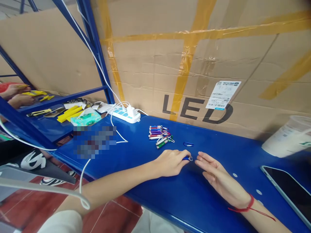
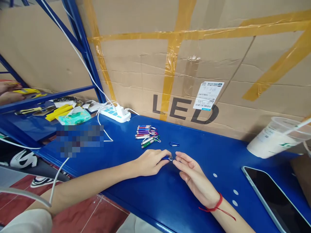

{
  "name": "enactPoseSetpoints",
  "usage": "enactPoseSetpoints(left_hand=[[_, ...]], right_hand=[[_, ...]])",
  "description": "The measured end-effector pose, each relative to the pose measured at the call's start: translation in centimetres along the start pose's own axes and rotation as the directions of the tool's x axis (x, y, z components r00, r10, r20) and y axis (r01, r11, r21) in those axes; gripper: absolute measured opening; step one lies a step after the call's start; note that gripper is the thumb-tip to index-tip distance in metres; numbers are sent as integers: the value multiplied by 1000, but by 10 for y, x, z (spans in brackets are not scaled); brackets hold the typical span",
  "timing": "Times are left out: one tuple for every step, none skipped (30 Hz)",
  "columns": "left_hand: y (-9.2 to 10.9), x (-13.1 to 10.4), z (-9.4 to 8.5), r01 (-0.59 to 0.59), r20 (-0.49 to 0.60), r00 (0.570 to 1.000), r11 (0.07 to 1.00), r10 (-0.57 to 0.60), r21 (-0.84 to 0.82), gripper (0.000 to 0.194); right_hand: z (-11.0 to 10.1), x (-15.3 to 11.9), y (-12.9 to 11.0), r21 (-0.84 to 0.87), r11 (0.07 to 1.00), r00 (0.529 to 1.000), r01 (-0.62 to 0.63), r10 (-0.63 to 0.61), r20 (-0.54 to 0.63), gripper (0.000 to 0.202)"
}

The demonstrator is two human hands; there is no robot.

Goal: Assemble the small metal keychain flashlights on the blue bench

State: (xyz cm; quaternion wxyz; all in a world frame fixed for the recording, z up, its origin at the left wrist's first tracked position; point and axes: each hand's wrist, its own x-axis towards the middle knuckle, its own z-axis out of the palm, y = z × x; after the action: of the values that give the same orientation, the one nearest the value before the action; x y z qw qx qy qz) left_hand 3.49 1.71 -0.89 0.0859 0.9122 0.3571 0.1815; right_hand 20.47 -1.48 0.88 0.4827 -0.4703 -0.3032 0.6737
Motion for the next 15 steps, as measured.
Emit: enactPoseSetpoints(left_hand=[[0,0,0,-8,-2,1000,1000,8,9,19],[1,0,1,-15,-3,1000,1000,15,19,19],[1,0,1,-21,-3,1000,999,21,28,19],[1,0,1,-27,-1,1000,999,27,35,18],[2,-1,1,-31,0,1000,999,31,39,18],[2,-1,1,-33,1,999,999,33,41,18],[2,-1,1,-32,2,999,999,32,42,18],[2,-1,1,-30,5,1000,999,30,40,18],[1,-1,0,-26,8,1000,999,26,38,18],[1,-1,0,-22,12,1000,999,22,36,19],[1,-1,0,-19,16,1000,999,19,35,19],[1,-1,0,-20,19,1000,999,19,37,19],[1,-1,1,-24,20,1000,999,23,39,19],[1,-1,1,-30,19,999,999,29,42,19],[1,-1,1,-36,17,999,998,36,46,19]], right_hand=[[0,0,0,-4,1000,1000,2,-2,-3,38],[1,0,0,-5,1000,1000,5,-5,-9,37],[1,0,1,-7,1000,1000,9,-9,-14,37],[2,0,1,-8,1000,1000,13,-13,-20,37],[2,0,1,-11,1000,1000,15,-15,-25,37],[3,0,1,-14,1000,1000,15,-16,-26,37],[3,0,1,-19,1000,1000,13,-13,-25,37],[4,0,1,-24,1000,1000,9,-10,-24,37],[4,0,1,-27,1000,1000,6,-6,-24,36],[4,0,1,-32,999,1000,3,-4,-25,36],[3,0,1,-38,999,1000,7,-8,-25,36],[2,0,2,-47,999,1000,15,-16,-23,35],[1,1,2,-57,998,999,27,-28,-19,35],[-1,1,3,-67,997,999,39,-40,-11,35],[-3,2,4,-78,996,999,49,-49,-1,35]])
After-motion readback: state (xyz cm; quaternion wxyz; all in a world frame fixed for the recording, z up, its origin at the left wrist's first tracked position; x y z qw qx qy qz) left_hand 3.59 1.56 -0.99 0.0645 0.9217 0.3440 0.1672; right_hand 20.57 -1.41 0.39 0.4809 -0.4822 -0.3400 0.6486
